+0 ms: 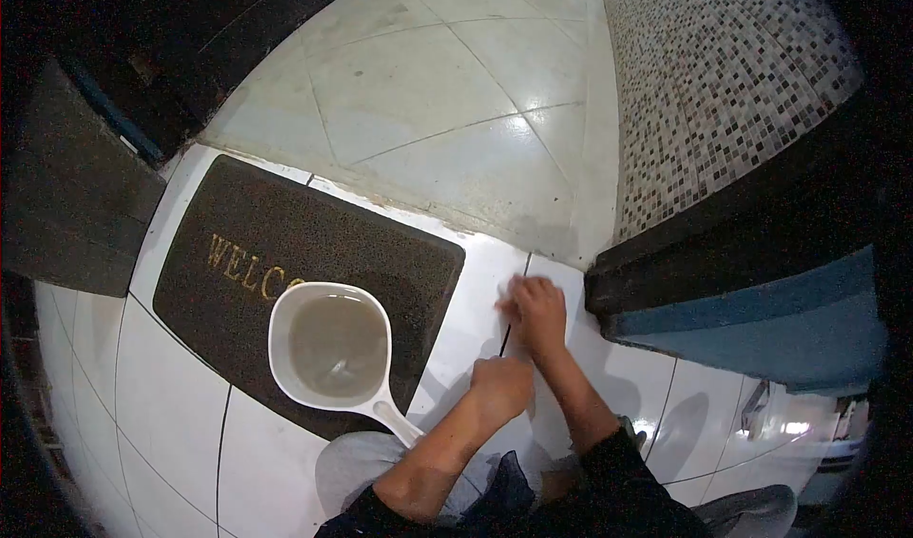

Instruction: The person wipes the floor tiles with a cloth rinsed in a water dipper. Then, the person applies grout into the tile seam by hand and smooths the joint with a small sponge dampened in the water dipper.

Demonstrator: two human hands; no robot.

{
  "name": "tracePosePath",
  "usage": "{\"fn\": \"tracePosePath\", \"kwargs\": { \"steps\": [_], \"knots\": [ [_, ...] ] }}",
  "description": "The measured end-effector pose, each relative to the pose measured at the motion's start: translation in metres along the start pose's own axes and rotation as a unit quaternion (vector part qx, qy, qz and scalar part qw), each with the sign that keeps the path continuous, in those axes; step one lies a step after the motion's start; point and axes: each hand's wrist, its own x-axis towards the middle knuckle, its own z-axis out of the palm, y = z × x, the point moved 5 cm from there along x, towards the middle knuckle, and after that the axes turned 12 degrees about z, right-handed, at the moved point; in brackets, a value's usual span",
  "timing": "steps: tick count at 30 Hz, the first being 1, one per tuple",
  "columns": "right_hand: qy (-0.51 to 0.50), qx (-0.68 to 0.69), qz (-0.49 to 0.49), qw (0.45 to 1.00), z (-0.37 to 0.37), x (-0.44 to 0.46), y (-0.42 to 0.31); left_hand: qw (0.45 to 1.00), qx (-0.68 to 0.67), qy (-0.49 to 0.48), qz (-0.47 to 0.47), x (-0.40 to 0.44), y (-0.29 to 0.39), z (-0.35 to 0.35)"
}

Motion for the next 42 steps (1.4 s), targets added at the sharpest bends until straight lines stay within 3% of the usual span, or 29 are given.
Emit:
{"fn": "tracePosePath", "kwargs": {
  "steps": [2,7,14,18,20,26,29,38,42],
  "knots": [
    [0.002,0.01,-0.01,1.0,0.003,-0.007,0.001,0.999,-0.021,-0.02,-0.014,0.0,-0.002,0.003],
    [0.034,-0.007,0.065,0.997,0.004,0.042,0.013,0.999,0.018,0.04,0.012,-0.01,-0.001,0.004],
    [-0.043,0.06,-0.005,0.997,-0.002,-0.004,0.002,0.999,0.012,0.045,-0.017,-0.009,-0.003,-0.003],
    [0.023,0.028,0.011,0.999,-0.003,0.032,0.002,0.998,0.028,0.054,0.0,-0.014,-0.002,0.0],
    [0.014,0.031,0.036,0.999,0.001,0.042,0.005,0.997,0.028,0.074,0.003,-0.016,-0.003,-0.003],
    [-0.08,0.039,0.023,0.996,0.003,-0.006,0.0,0.999,0.016,0.011,-0.036,-0.005,-0.007,0.0],
    [0.009,-0.02,0.03,0.999,0.004,0.033,0.007,0.998,0.03,0.052,-0.008,-0.015,-0.004,-0.001],
    [-0.053,0.064,0.031,0.996,-0.001,-0.008,-0.003,0.999,0.023,0.005,-0.049,-0.015,-0.008,-0.005],
    [0.002,-0.029,0.057,0.998,0.0,0.036,0.004,0.998,0.03,0.04,-0.03,-0.019,-0.009,-0.001]
  ]
}}
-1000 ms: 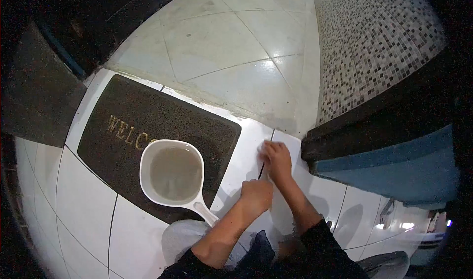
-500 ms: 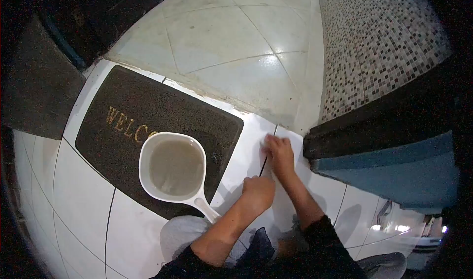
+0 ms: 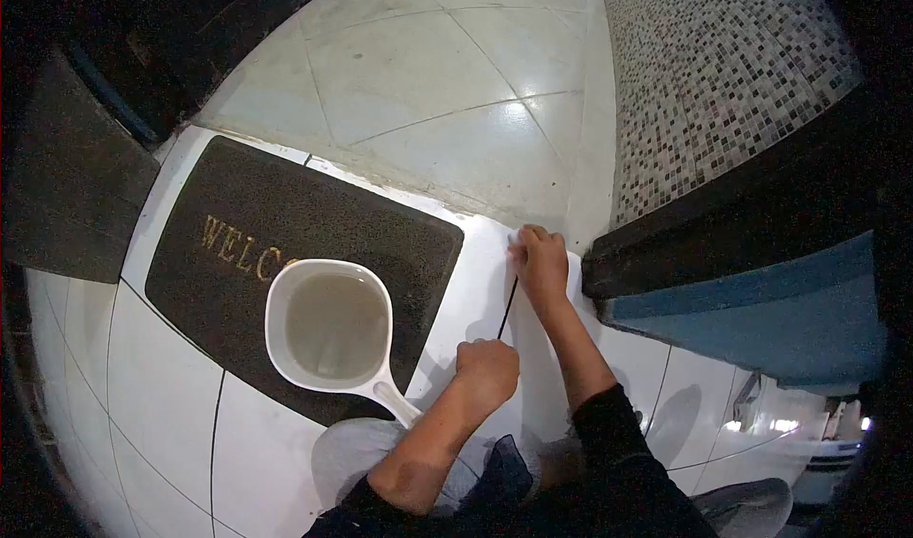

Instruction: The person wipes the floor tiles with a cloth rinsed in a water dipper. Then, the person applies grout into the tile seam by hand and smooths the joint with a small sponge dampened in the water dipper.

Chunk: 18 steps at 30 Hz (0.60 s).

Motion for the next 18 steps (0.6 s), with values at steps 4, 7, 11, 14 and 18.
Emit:
{"fn": "tracePosePath", "kwargs": {
  "steps": [4,7,11,14,18],
  "knots": [
    [-0.038,0.019,0.036,0.998,0.005,-0.025,-0.005,1.0,-0.003,0.002,-0.001,0.002,-0.001,-0.003],
    [-0.038,0.069,-0.03,0.996,0.0,-0.049,-0.011,1.0,0.007,-0.013,-0.027,0.005,0.0,-0.005],
    [0.015,0.037,-0.02,0.999,0.005,0.002,-0.003,0.999,0.04,0.004,-0.022,0.001,-0.005,0.004],
    [0.0,0.034,-0.004,0.999,0.01,0.003,-0.01,0.999,0.038,0.013,-0.024,0.001,-0.005,0.002],
    [-0.066,0.052,-0.057,0.995,0.007,-0.053,-0.014,0.998,0.02,-0.032,-0.046,0.007,-0.004,-0.002]
  ]
}}
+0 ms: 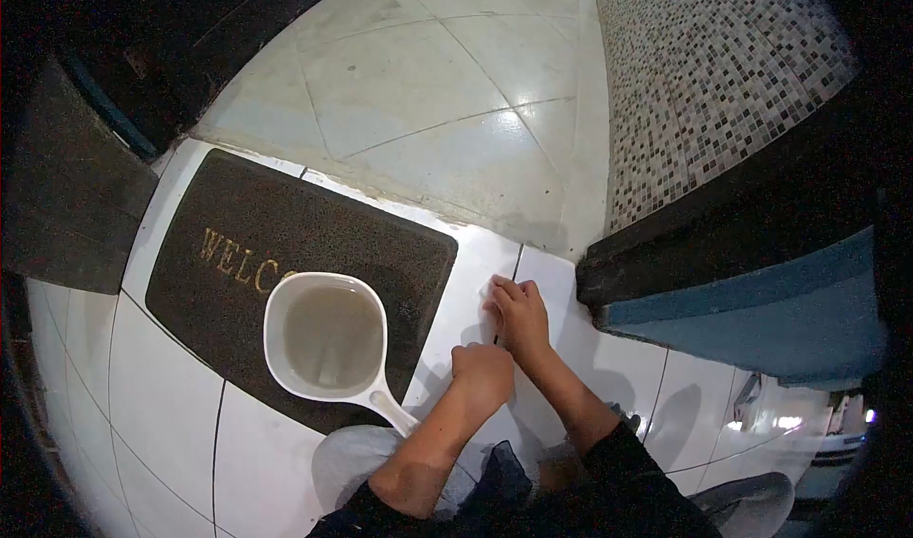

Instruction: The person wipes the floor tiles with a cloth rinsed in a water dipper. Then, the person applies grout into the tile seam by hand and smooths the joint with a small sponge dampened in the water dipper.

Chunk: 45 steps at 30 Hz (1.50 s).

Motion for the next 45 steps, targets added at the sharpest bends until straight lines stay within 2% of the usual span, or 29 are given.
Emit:
{"fn": "tracePosePath", "kwargs": {
  "steps": [3,4,6,9,10,13,19,21,22,25,27,30,34,37,38,41,44,45],
  "knots": [
    [0.026,-0.037,-0.003,0.999,0.001,0.02,0.007,1.0,0.009,-0.008,0.019,-0.005,0.003,0.004],
    [0.077,-0.02,-0.012,0.997,-0.004,0.036,0.006,1.0,0.009,0.013,0.025,-0.005,0.002,0.006],
    [0.1,-0.005,0.014,0.995,-0.005,0.064,0.004,0.999,0.012,0.037,0.029,-0.004,0.0,0.007],
    [0.079,-0.06,-0.002,0.995,0.006,0.056,0.001,0.998,0.005,0.052,0.022,-0.005,-0.001,0.0],
    [0.028,-0.059,0.007,0.998,0.009,0.043,-0.001,0.999,0.005,0.032,0.013,-0.005,-0.001,-0.002],
    [0.017,0.021,-0.016,1.0,0.001,0.012,-0.008,1.0,-0.002,0.01,0.001,-0.005,-0.001,-0.006],
    [0.062,-0.029,0.081,0.994,0.002,0.071,-0.008,1.0,-0.01,0.012,0.007,-0.007,-0.002,0.001],
    [0.054,-0.026,0.053,0.997,0.006,0.062,-0.009,1.0,-0.01,0.017,0.011,-0.005,-0.002,-0.001],
    [0.019,-0.042,0.019,0.999,0.01,0.049,-0.011,1.0,-0.009,0.0,0.008,-0.004,-0.002,-0.002],
    [0.011,0.019,-0.012,1.0,0.006,0.021,-0.014,1.0,-0.016,0.0,0.005,-0.001,-0.001,-0.002],
    [0.073,-0.02,-0.038,0.996,0.002,0.033,-0.015,1.0,-0.016,0.009,0.01,-0.004,0.0,0.001],
    [0.016,-0.04,0.073,0.996,0.007,0.077,-0.013,1.0,-0.016,0.007,0.006,-0.007,-0.001,0.001],
    [0.031,-0.056,0.064,0.996,0.005,0.058,-0.016,1.0,-0.012,0.012,0.004,-0.007,-0.002,-0.005],
    [0.022,-0.004,0.003,1.0,0.001,0.026,-0.022,1.0,-0.021,0.005,0.005,-0.003,-0.001,-0.003],
    [0.019,-0.002,0.005,1.0,0.005,0.029,-0.021,1.0,-0.015,0.009,0.008,-0.002,-0.001,-0.002],
    [0.092,-0.011,0.016,0.996,0.007,0.062,-0.02,0.999,-0.003,0.035,0.021,-0.005,-0.002,0.004],
    [0.071,-0.022,0.041,0.996,0.01,0.081,-0.022,0.999,-0.017,0.037,0.01,-0.006,-0.004,0.002],
    [0.083,-0.044,0.017,0.995,0.01,0.073,-0.021,0.999,-0.016,0.04,0.01,-0.006,-0.003,0.0]
  ]
}}
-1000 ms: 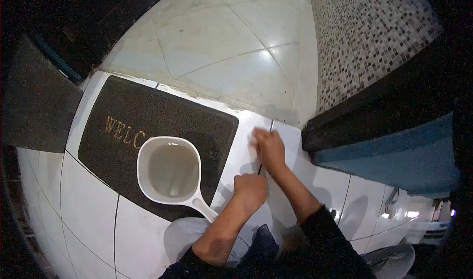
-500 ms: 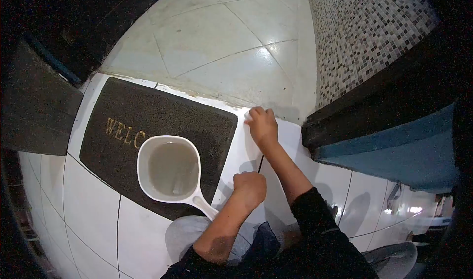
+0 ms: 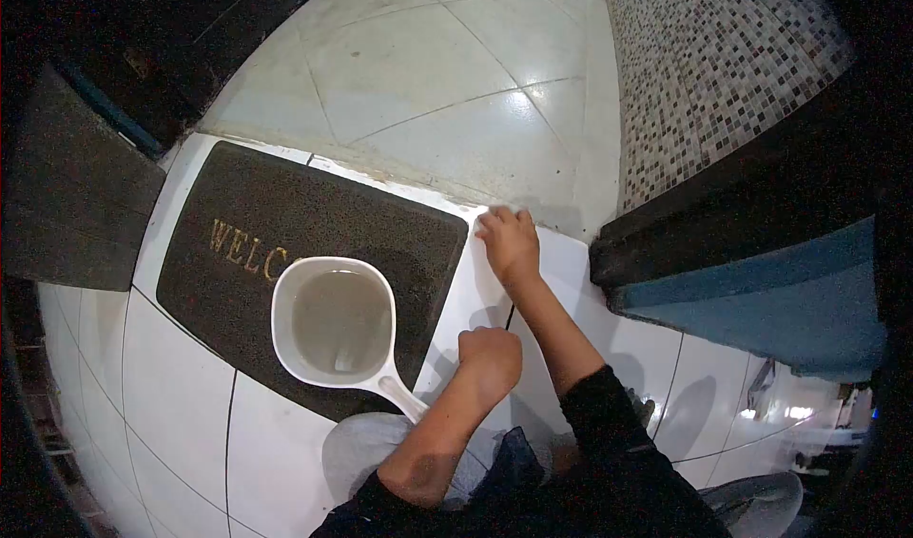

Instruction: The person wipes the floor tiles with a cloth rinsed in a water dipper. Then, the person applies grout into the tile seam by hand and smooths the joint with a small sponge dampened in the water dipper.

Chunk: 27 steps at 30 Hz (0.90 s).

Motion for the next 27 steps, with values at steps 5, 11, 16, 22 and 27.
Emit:
{"fn": "tracePosePath", "kwargs": {
  "steps": [5,11,16,22,27],
  "knots": [
    [0.003,0.016,-0.061,0.998,-0.009,-0.041,0.001,1.0,0.005,-0.023,-0.009,0.004,0.001,0.0],
    [-0.057,-0.031,0.026,0.998,-0.005,0.004,-0.003,1.0,0.004,-0.001,0.002,-0.002,0.001,-0.001],
    [-0.043,0.016,-0.021,0.999,-0.014,-0.044,-0.004,1.0,-0.008,-0.024,-0.006,0.003,0.002,-0.004],
    [-0.019,0.018,-0.003,1.0,-0.006,0.0,-0.005,1.0,0.016,-0.006,-0.001,0.0,0.002,0.001],
    [-0.046,0.039,-0.039,0.997,-0.006,-0.04,-0.002,1.0,0.011,0.002,-0.01,0.0,0.001,-0.001]
  ]
}}
